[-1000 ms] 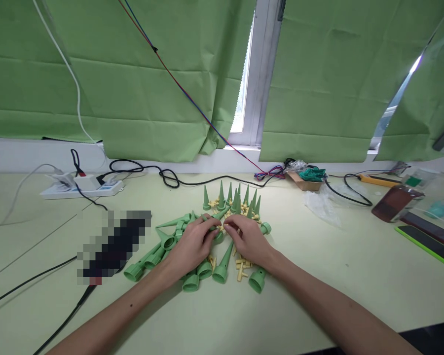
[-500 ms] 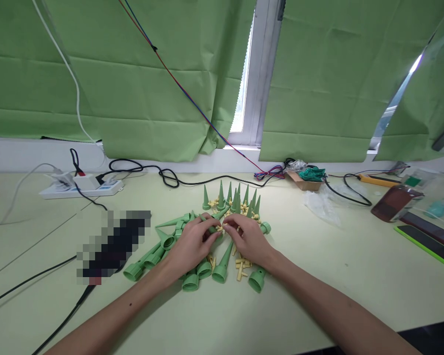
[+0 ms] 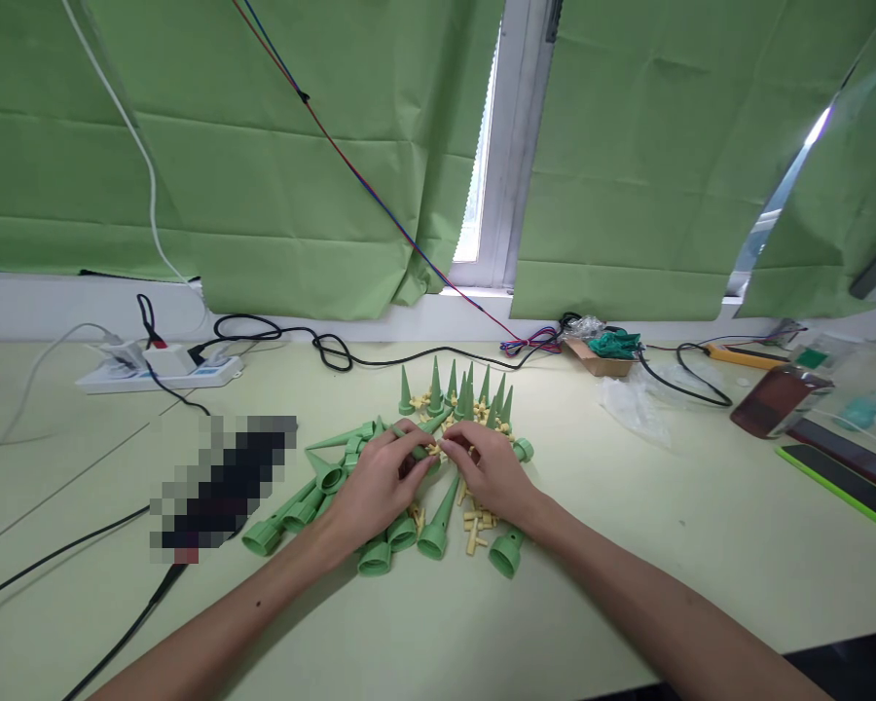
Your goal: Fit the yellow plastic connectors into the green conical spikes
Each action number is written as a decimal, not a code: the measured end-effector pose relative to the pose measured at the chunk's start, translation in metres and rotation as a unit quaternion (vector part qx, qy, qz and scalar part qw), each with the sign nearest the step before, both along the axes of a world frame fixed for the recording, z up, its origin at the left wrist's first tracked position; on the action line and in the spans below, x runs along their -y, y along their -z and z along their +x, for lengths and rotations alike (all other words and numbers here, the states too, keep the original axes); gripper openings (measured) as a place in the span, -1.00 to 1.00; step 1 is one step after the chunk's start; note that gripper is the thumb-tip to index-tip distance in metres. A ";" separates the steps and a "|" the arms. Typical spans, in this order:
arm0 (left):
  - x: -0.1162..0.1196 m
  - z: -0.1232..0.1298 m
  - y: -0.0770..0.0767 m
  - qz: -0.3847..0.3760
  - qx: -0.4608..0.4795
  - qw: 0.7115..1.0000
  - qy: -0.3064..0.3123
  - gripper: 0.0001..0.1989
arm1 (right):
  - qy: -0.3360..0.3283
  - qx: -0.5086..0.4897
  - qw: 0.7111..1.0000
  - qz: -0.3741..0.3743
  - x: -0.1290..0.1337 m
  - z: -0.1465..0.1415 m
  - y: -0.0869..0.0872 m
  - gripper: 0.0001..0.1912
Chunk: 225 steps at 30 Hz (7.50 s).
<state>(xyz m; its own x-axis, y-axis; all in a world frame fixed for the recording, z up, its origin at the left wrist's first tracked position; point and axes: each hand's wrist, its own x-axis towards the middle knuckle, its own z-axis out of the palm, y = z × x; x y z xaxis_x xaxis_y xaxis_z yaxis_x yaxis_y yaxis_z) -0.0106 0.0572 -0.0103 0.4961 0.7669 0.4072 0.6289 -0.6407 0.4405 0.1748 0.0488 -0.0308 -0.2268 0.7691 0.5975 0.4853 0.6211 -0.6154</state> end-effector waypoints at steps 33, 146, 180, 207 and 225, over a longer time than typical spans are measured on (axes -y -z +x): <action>0.001 -0.002 0.003 0.060 -0.028 0.998 0.013 -0.80 | 0.040 0.022 0.999 -0.003 0.002 0.000 -0.002 -0.67; -0.002 -0.002 0.003 0.075 -0.031 0.997 0.012 -0.79 | -0.053 0.056 0.997 0.007 0.001 0.003 0.001 -0.88; -0.001 -0.001 0.002 0.064 -0.039 0.997 0.000 -0.81 | -0.048 0.057 0.997 -0.002 0.000 0.003 0.002 -0.92; -0.002 -0.002 0.004 0.052 -0.041 0.998 0.019 -0.81 | -0.020 0.111 0.994 -0.014 0.000 0.004 0.002 -0.78; -0.001 -0.002 0.004 0.058 -0.042 0.997 0.001 -0.81 | -0.049 0.077 0.996 -0.013 -0.001 0.004 0.003 -0.92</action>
